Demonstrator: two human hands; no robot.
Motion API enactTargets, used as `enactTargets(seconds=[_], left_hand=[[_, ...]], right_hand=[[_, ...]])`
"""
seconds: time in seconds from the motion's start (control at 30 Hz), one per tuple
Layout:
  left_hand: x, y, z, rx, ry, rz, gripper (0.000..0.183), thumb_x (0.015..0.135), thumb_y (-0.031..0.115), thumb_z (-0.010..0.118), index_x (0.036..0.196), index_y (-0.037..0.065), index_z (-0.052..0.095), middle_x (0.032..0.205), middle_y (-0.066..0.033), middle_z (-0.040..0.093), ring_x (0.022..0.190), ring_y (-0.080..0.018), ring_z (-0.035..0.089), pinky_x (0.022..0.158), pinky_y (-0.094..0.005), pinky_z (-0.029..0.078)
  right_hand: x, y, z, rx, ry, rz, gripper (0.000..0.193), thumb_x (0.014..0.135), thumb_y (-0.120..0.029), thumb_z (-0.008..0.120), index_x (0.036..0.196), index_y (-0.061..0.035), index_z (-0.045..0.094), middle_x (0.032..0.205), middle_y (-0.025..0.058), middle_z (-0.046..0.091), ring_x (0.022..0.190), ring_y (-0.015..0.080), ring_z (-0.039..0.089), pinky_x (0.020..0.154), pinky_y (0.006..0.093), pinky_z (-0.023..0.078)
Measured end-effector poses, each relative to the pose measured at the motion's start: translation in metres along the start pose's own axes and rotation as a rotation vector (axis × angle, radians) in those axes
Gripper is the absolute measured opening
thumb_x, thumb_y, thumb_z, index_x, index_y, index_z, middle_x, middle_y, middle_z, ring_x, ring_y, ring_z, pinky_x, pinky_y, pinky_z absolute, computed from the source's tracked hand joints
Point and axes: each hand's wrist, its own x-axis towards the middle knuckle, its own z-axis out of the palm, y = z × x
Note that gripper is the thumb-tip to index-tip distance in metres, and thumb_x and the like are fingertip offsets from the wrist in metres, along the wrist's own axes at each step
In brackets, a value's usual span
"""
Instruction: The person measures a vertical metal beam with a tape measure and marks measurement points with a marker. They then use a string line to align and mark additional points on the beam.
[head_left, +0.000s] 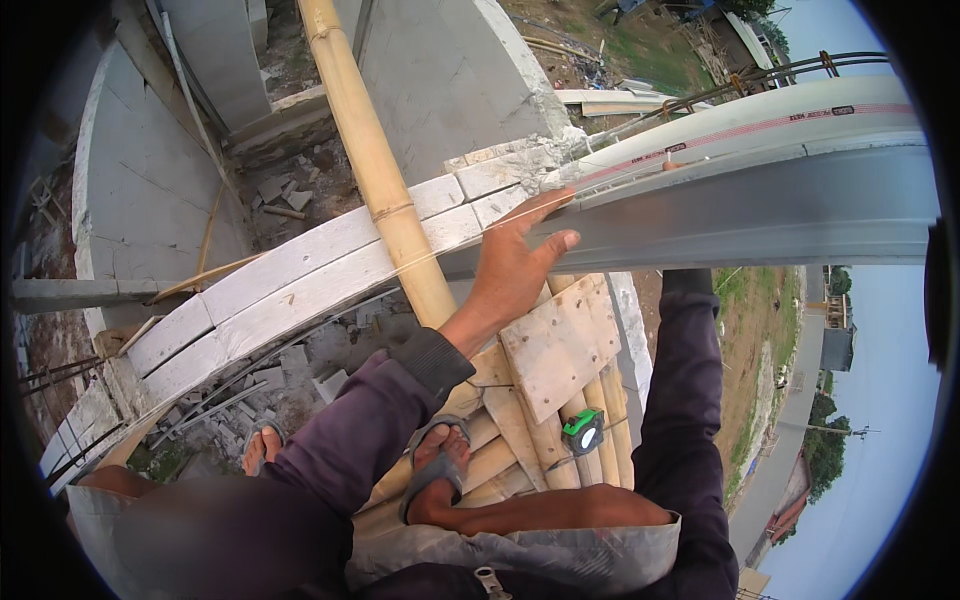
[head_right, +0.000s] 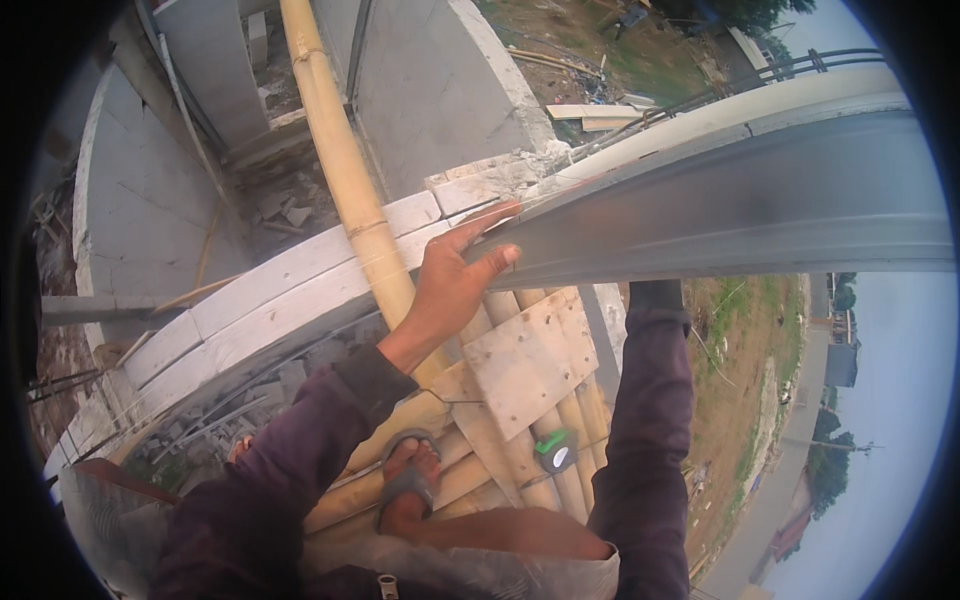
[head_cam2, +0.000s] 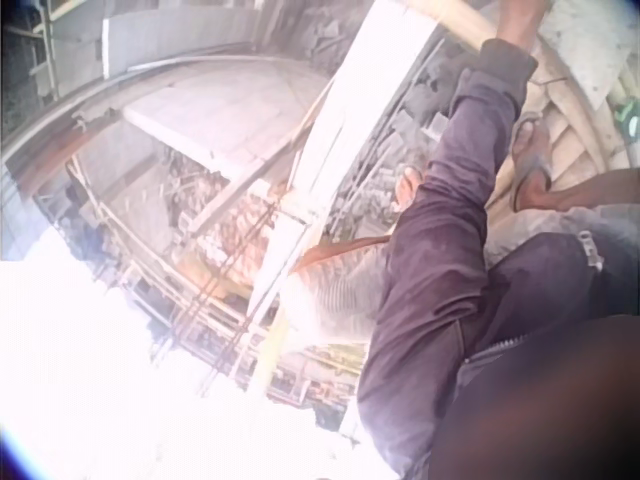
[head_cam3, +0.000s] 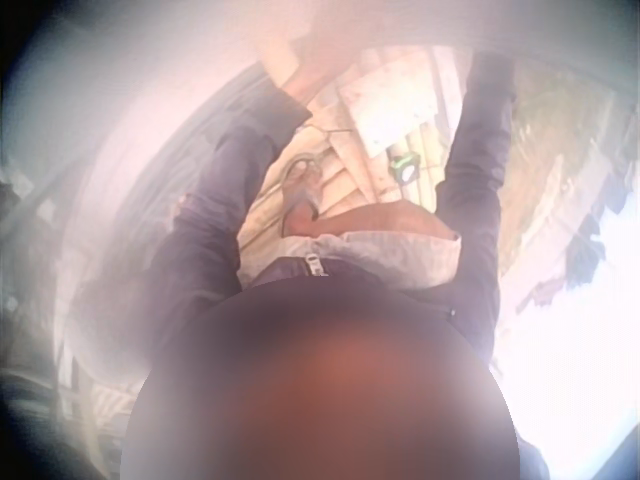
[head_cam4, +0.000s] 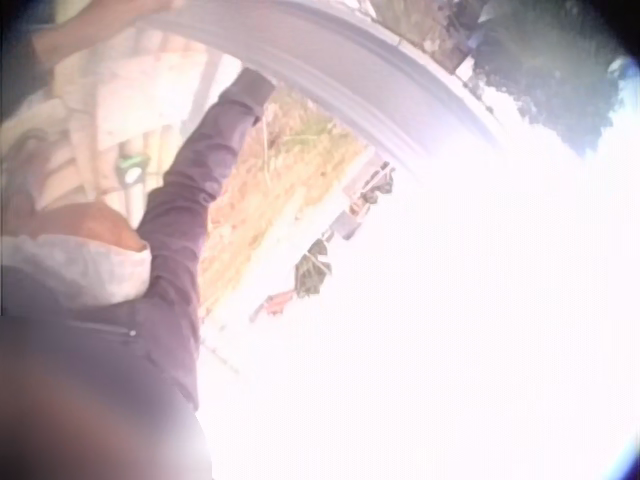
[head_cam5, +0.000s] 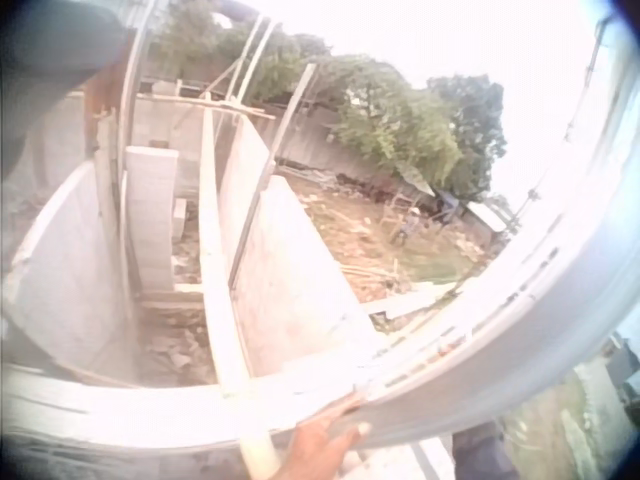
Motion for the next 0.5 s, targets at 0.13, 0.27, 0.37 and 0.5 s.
enactTargets(seconds=[0.13,0.27,0.37,0.5], left_hand=[[0.003,0.002,0.004,-0.048,0.042,0.034,0.039,0.092,0.018,0.069,0.129,0.006,0.065,0.126,-0.0097,0.067,0.120,-0.0185,0.058,0.107,-0.0330,0.041],[0.008,0.003,0.005,-0.103,0.052,0.005,0.033,0.093,0.019,0.068,0.124,0.006,0.069,0.122,-0.0092,0.070,0.116,-0.0174,0.060,0.104,-0.0318,0.043],[0.010,0.002,0.006,-0.158,0.068,-0.011,0.031,0.093,0.018,0.068,0.121,0.007,0.070,0.120,-0.0095,0.071,0.114,-0.0177,0.061,0.101,-0.0319,0.045],[0.011,0.001,0.008,-0.184,0.102,0.011,0.028,0.092,0.014,0.068,0.119,0.007,0.072,0.119,-0.0109,0.071,0.114,-0.0194,0.063,0.101,-0.0324,0.046]], right_hand=[[0.002,-0.004,-0.009,-0.011,0.023,0.053,0.017,0.091,-0.021,0.071,0.100,-0.0067,0.069,0.087,0.0052,0.068,0.078,0.0148,0.063,0.075,0.0319,0.053],[0.002,-0.009,-0.012,-0.015,0.039,0.095,0.018,0.091,-0.021,0.072,0.100,-0.0063,0.070,0.086,0.0053,0.068,0.078,0.0150,0.063,0.076,0.0324,0.052],[0.001,-0.013,-0.013,-0.022,0.048,0.124,0.018,0.090,-0.020,0.073,0.100,-0.0059,0.070,0.086,0.0055,0.068,0.077,0.0151,0.063,0.076,0.0328,0.052],[-0.003,-0.016,-0.016,-0.036,0.048,0.165,0.019,0.089,-0.020,0.074,0.100,-0.0055,0.070,0.086,0.0057,0.068,0.077,0.0153,0.063,0.077,0.0334,0.052]])
